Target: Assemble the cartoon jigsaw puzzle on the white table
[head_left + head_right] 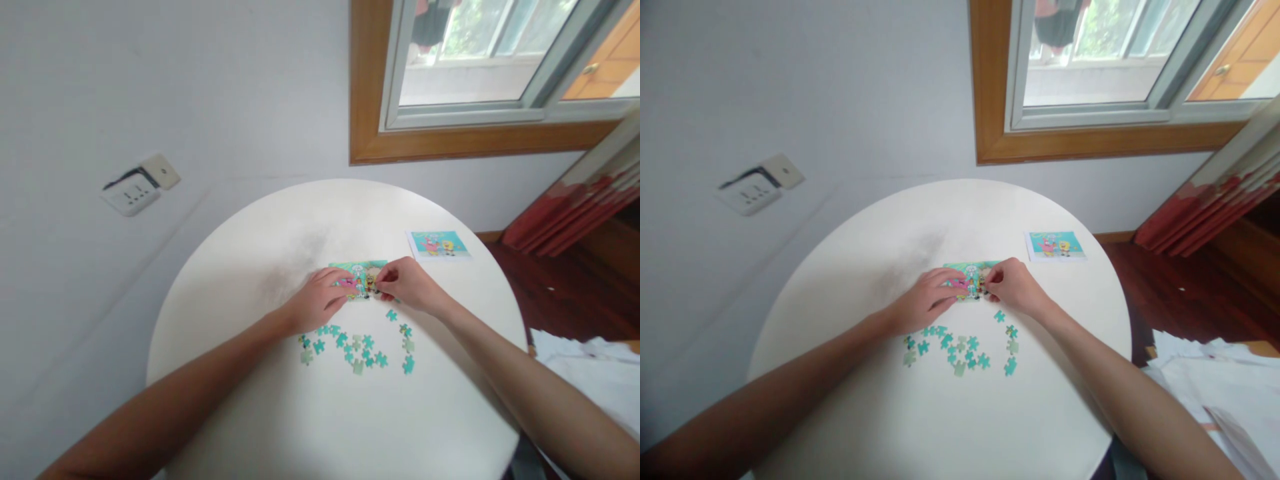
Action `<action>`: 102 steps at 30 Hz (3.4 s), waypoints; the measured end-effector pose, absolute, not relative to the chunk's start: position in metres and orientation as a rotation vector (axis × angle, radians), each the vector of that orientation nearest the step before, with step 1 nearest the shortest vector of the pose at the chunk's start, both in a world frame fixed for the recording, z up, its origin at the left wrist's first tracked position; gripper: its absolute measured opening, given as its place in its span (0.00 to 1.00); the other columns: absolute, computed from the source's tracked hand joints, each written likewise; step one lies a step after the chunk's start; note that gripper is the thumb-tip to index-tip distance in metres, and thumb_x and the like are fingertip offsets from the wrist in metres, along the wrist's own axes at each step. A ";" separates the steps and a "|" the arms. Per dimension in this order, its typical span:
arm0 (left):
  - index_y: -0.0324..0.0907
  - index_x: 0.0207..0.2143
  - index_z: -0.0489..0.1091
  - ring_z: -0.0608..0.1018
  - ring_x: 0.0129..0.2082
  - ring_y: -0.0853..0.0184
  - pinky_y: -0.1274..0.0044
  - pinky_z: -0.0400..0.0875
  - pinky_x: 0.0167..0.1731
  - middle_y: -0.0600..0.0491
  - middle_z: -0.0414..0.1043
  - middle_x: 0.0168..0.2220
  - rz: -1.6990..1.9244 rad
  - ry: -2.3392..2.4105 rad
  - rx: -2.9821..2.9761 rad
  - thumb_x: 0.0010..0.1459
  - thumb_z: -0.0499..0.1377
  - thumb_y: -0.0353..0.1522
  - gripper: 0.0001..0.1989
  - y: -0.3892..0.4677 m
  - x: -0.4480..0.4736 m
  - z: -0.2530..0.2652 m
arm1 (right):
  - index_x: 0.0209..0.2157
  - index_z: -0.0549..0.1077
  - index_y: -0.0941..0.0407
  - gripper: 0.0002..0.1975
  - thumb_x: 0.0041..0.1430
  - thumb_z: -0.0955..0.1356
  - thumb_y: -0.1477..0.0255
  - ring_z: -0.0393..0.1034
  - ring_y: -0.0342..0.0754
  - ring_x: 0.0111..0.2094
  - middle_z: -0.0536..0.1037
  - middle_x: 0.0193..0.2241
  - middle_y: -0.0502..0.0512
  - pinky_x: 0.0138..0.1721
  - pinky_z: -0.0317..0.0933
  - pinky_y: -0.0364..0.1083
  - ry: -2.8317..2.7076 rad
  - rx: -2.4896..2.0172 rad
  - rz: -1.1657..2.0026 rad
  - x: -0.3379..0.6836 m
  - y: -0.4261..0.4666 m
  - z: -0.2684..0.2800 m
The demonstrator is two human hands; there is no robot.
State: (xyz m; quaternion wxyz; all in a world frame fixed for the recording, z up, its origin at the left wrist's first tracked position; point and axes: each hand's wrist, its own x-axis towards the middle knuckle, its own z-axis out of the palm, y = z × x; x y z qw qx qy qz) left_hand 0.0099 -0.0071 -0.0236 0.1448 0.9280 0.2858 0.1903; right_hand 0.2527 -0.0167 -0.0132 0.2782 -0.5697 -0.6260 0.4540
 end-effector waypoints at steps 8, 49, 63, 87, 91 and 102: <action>0.56 0.56 0.70 0.63 0.61 0.57 0.61 0.58 0.59 0.50 0.65 0.58 0.403 0.828 2.749 0.64 0.54 0.30 0.20 -0.010 0.013 -0.027 | 0.22 0.74 0.59 0.05 0.49 0.67 0.78 0.72 0.44 0.19 0.78 0.18 0.54 0.21 0.64 0.40 -1.772 -1.553 1.197 0.251 -0.017 -0.024; 0.41 0.31 0.76 0.76 0.28 0.70 0.81 0.65 0.30 0.55 0.77 0.28 0.017 0.973 2.392 0.58 0.60 0.31 0.05 -0.005 -0.031 0.029 | 0.33 0.83 0.55 0.16 0.53 0.62 0.78 0.73 0.47 0.30 0.83 0.32 0.55 0.32 0.61 0.45 -2.075 -1.462 0.634 0.258 -0.018 -0.003; 0.45 0.31 0.75 0.73 0.30 0.70 0.80 0.61 0.32 0.59 0.73 0.29 -0.368 0.830 2.452 0.48 0.69 0.26 0.08 -0.019 -0.033 0.039 | 0.33 0.81 0.56 0.15 0.53 0.62 0.77 0.68 0.44 0.24 0.81 0.27 0.54 0.28 0.56 0.44 -2.043 -1.465 0.639 0.256 -0.017 -0.009; 0.43 0.30 0.75 0.70 0.41 0.66 0.78 0.62 0.40 0.54 0.68 0.37 -0.213 0.698 2.505 0.48 0.68 0.22 0.09 -0.016 -0.035 0.026 | 0.33 0.81 0.57 0.15 0.53 0.62 0.76 0.66 0.44 0.25 0.79 0.26 0.54 0.29 0.55 0.44 -2.055 -1.448 0.671 0.256 -0.016 -0.007; 0.44 0.30 0.76 0.70 0.41 0.66 0.78 0.62 0.40 0.54 0.68 0.37 -0.239 0.685 2.515 0.49 0.67 0.23 0.08 -0.017 -0.035 0.027 | 0.33 0.81 0.57 0.15 0.53 0.62 0.76 0.66 0.44 0.24 0.78 0.26 0.53 0.29 0.55 0.44 -2.060 -1.444 0.672 0.255 -0.016 -0.007; 0.43 0.28 0.74 0.69 0.40 0.64 0.77 0.62 0.39 0.53 0.70 0.33 -0.243 0.613 2.527 0.52 0.66 0.24 0.06 -0.019 -0.030 0.035 | 0.33 0.80 0.57 0.14 0.53 0.62 0.76 0.65 0.44 0.24 0.78 0.25 0.53 0.29 0.55 0.44 -2.059 -1.438 0.684 0.256 -0.015 -0.009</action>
